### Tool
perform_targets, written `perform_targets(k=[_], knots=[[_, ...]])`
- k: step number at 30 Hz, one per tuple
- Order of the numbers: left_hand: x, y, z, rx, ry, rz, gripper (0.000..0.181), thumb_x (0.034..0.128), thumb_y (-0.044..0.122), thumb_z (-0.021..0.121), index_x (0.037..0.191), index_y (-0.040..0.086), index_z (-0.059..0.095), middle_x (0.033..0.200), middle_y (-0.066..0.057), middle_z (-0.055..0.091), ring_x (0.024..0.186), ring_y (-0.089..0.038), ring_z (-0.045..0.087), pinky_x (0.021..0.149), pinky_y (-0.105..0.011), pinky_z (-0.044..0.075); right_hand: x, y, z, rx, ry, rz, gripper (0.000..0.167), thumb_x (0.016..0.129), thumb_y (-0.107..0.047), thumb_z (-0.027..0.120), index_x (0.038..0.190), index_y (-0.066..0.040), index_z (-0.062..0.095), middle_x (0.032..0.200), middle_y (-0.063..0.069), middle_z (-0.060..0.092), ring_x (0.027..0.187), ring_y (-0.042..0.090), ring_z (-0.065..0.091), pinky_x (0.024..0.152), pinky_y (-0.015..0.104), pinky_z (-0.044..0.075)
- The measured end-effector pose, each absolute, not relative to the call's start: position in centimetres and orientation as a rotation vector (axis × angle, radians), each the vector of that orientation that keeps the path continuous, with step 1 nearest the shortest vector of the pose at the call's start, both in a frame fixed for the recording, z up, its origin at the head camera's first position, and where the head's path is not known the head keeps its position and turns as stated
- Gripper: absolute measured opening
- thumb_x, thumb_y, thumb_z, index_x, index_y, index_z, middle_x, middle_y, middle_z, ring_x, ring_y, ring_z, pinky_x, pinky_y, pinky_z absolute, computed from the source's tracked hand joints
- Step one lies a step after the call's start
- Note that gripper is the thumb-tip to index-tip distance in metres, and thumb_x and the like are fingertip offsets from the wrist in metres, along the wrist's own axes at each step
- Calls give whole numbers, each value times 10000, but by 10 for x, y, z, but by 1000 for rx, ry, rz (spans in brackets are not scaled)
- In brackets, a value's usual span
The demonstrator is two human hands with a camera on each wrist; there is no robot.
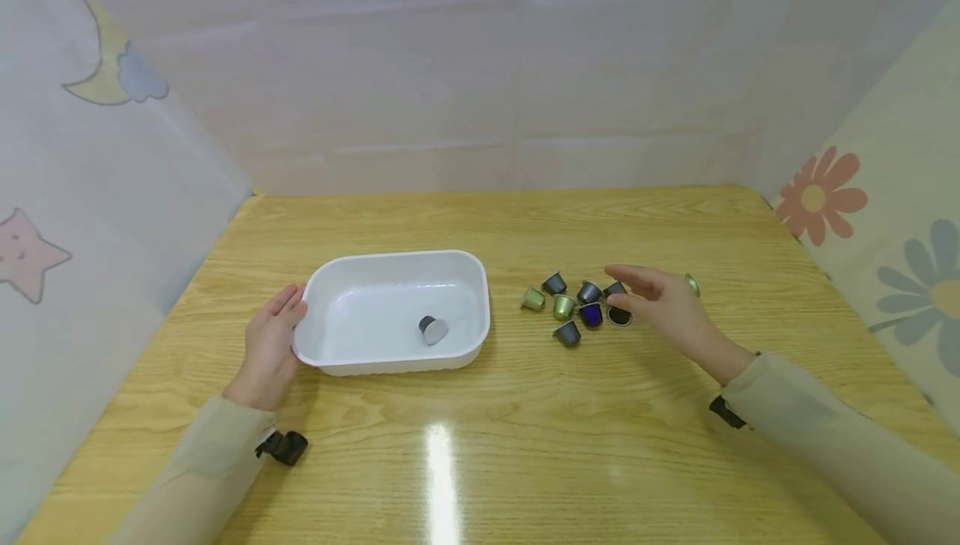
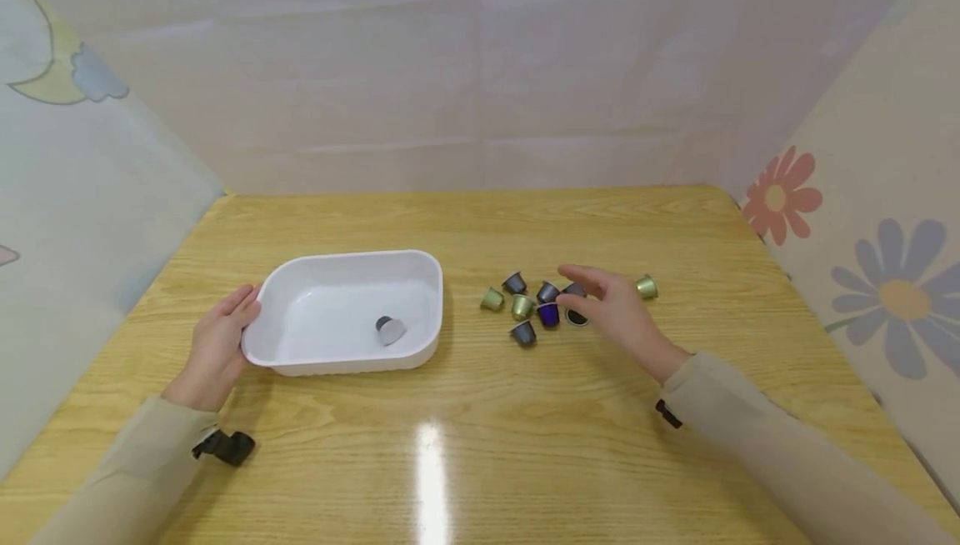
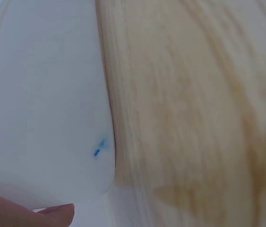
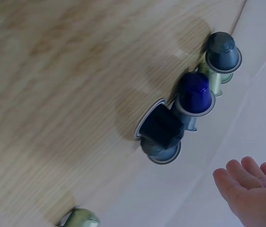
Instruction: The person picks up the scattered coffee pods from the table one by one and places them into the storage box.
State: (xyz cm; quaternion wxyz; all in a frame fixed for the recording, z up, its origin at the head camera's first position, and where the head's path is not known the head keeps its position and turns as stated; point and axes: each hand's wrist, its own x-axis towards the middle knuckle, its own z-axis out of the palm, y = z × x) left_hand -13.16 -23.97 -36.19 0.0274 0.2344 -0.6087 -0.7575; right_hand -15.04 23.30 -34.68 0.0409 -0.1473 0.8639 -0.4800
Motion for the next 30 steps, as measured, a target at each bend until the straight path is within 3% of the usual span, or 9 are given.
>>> perform_targets(k=[15,22,30], knots=[[-131,-240,-362,740,-1890,-2341,540,1057,76,326,1559,66,126,1608,-66,168,1434,-128,223,1127,-221,276,-152,258,-352,-335,2796,-1417,561,955,-204,655,1422,30,451,1453,243,420,1329,448,368,1039,599,357],[-131,-240,-362,736,-1869,-2356,540,1055,58,322,1557,56,123,1606,-76,170,1432,-131,233,1119,-214,286,-155,272,-356,-249,2831,-1391,626,960,-288,644,1459,2,403,1489,233,366,1330,461,352,1017,598,367],[-133,-241,-363,736,-1857,-2360,541,1055,59,323,1558,56,123,1606,-75,174,1430,-128,238,1116,-210,289,-161,289,-364,-166,2829,-1384,696,965,-295,636,1514,-33,299,1533,263,235,1375,510,206,1046,662,298]])
